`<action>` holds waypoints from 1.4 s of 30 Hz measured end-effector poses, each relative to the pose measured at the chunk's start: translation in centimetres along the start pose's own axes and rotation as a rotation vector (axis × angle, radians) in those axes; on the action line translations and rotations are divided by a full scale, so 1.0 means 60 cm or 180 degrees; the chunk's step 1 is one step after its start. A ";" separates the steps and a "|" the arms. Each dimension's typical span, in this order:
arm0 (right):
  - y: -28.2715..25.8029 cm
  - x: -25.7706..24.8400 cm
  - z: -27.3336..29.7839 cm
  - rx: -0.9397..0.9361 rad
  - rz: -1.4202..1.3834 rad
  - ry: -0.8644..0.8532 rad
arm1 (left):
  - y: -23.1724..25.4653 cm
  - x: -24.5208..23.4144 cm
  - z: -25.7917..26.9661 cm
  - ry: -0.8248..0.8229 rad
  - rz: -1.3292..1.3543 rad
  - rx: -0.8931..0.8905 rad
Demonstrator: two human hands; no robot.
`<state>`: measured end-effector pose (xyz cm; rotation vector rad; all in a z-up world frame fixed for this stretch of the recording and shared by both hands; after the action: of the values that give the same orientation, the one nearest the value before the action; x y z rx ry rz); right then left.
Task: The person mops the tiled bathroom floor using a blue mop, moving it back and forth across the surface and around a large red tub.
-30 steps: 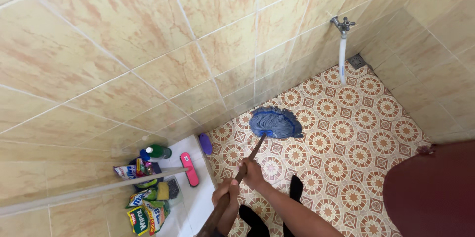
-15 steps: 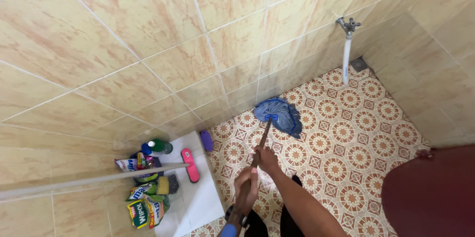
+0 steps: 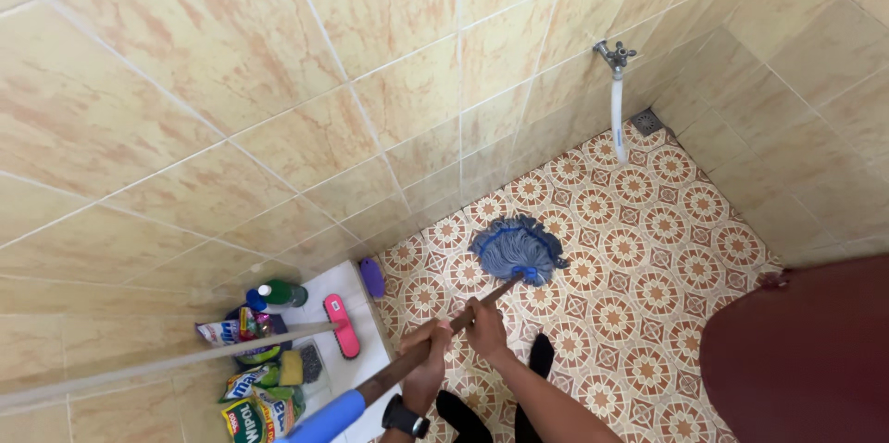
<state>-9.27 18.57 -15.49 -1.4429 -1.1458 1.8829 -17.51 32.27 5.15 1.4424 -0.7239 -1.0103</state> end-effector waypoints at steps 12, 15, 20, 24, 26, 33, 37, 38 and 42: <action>0.102 -0.096 -0.052 0.0639 0.0505 0.0047 | -0.086 0.157 -0.008 -0.0453 0.0277 0.0199; 0.140 -0.120 -0.064 0.0992 0.0632 -0.0194 | -0.124 0.205 0.001 -0.0974 0.0553 -0.0850; 0.160 -0.148 -0.070 0.1273 0.1046 -0.0488 | -0.021 0.222 -0.010 -0.1023 0.0203 0.0454; 0.141 -0.161 -0.056 0.1025 0.0759 -0.0340 | -0.019 0.230 -0.021 -0.1044 -0.0107 0.0406; 0.127 -0.167 -0.042 0.0891 0.0706 -0.0251 | -0.015 0.229 -0.020 -0.1087 -0.0091 0.0458; 0.114 -0.189 0.000 0.0960 0.0471 0.0066 | -0.010 0.234 -0.018 -0.1464 -0.0206 0.0270; 0.143 -0.198 -0.007 0.0731 0.0476 0.0222 | 0.011 0.264 -0.009 -0.1691 0.0002 0.0643; 0.154 -0.202 -0.008 0.0754 0.0396 0.0250 | 0.007 0.276 -0.005 -0.1798 -0.0010 0.0606; 0.178 -0.234 -0.024 0.0716 0.0275 0.0325 | 0.010 0.317 -0.004 -0.1882 -0.0097 0.0726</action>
<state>-2.49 2.33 -17.35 -1.4625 -0.8076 1.9034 -8.97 15.51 2.44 1.3507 -1.2788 -1.4365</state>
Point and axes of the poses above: each hand's wrist, its own z-axis away from the middle knuckle, its own x-axis out of the palm, y = z × x, the point moved 10 cm from there along -z, towards the middle knuckle, and after that the axes turned 5 degrees about -z, right-handed, at the moved point
